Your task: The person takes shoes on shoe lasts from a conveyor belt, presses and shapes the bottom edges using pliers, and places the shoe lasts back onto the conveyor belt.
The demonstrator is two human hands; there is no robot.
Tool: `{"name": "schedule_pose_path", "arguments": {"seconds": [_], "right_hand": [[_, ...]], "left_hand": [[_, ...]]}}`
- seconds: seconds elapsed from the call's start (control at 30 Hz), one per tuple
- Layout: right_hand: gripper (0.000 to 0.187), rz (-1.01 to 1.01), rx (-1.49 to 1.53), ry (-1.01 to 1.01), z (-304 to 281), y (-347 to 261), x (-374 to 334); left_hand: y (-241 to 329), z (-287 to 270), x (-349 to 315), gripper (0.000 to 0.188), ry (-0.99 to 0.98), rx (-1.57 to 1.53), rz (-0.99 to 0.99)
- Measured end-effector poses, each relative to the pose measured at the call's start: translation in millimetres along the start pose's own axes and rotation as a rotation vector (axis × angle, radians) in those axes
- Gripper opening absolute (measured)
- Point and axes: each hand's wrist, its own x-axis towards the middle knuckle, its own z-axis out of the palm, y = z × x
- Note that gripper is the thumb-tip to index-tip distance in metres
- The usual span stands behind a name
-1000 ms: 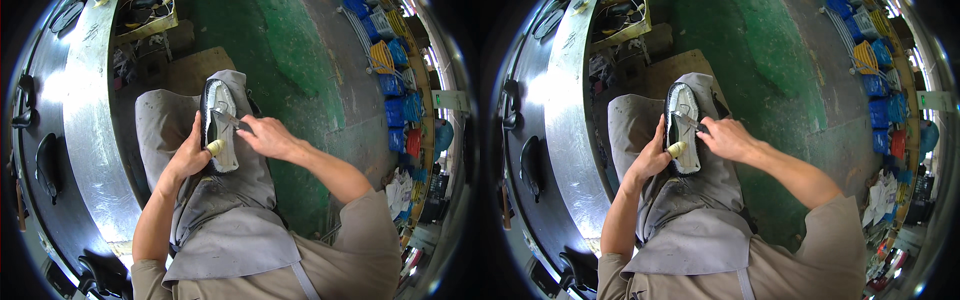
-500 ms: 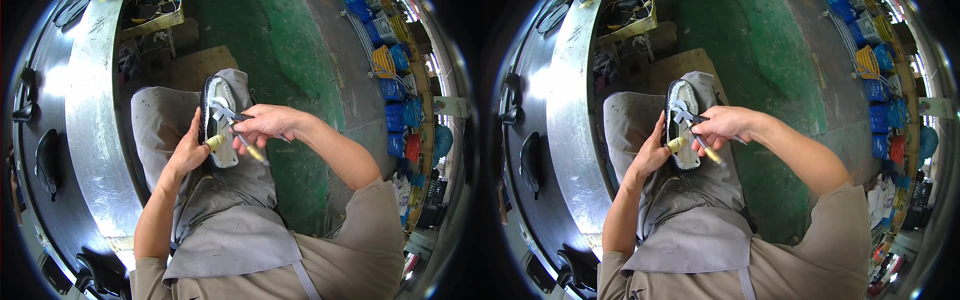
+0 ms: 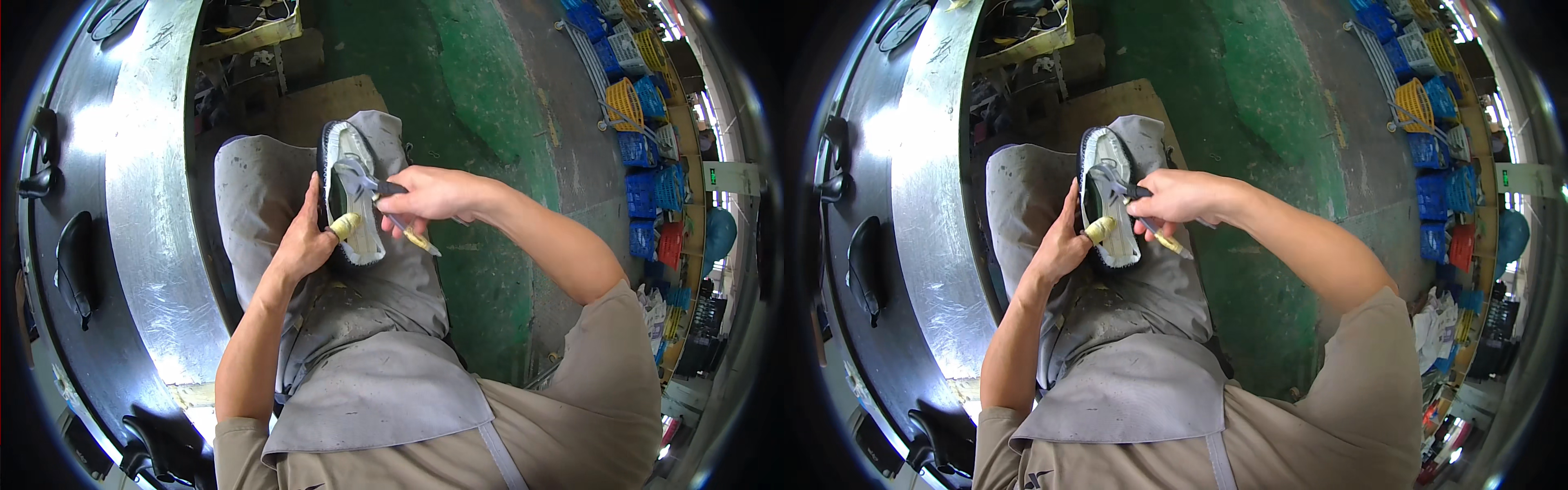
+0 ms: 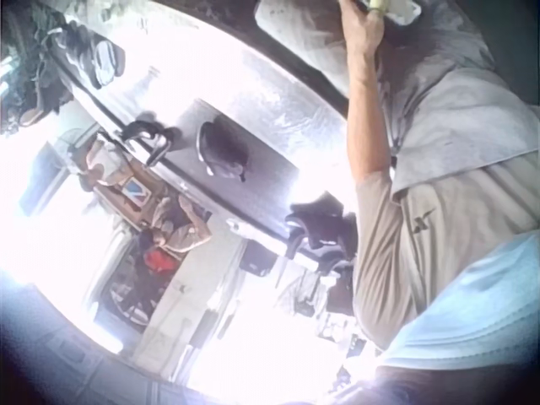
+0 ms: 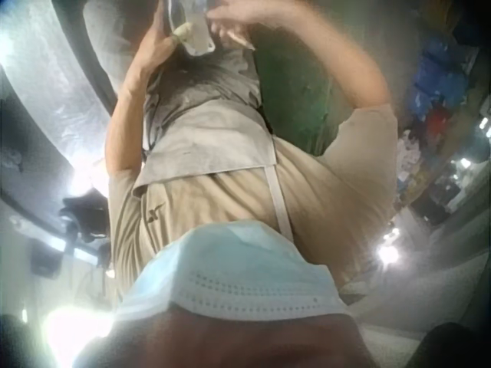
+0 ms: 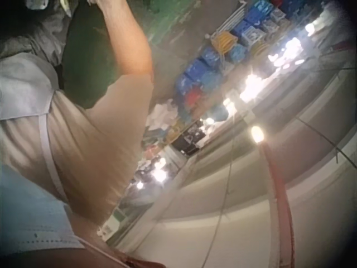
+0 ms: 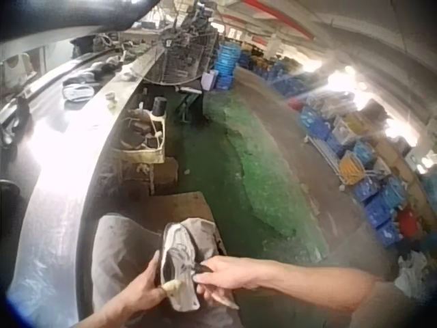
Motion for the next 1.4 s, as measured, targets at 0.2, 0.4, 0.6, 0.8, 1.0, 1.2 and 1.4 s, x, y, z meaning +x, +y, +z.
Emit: {"name": "schedule_pose_path", "arguments": {"seconds": [0.2,0.4,0.6,0.8,1.0,1.2,1.4], "right_hand": [[0.029,-0.266,-0.882,0.486,25.6,-6.7,-2.3],[0.028,-0.170,-0.707,0.207,13.1,-1.8,-20.6],[0.023,-0.259,-0.985,0.218,20.6,3.9,-21.6],[0.016,-0.200,-0.970,0.134,29.5,-8.8,-43.2],[0.022,-0.244,-1.106,0.248,37.6,3.9,-38.5],[0.033,-0.431,-1.077,0.462,41.8,38.3,-19.0],[0.030,-0.545,-0.968,0.559,45.6,72.8,10.2]], "left_hand": [[-9.2,-4.4,-1.1,0.098,0.010,0.061,0.088],[-14.7,14.3,-3.4,0.094,0.058,-0.051,0.011],[2.3,39.2,-10.8,0.100,0.244,0.325,-0.072],[-5.4,13.1,-5.4,0.059,0.040,-0.344,-0.084],[-27.2,34.0,13.8,0.049,0.179,-0.322,-0.248],[-28.6,33.2,12.6,0.044,0.213,-0.422,-0.228],[-17.0,30.8,9.2,0.048,0.235,-0.619,-0.238]]}}
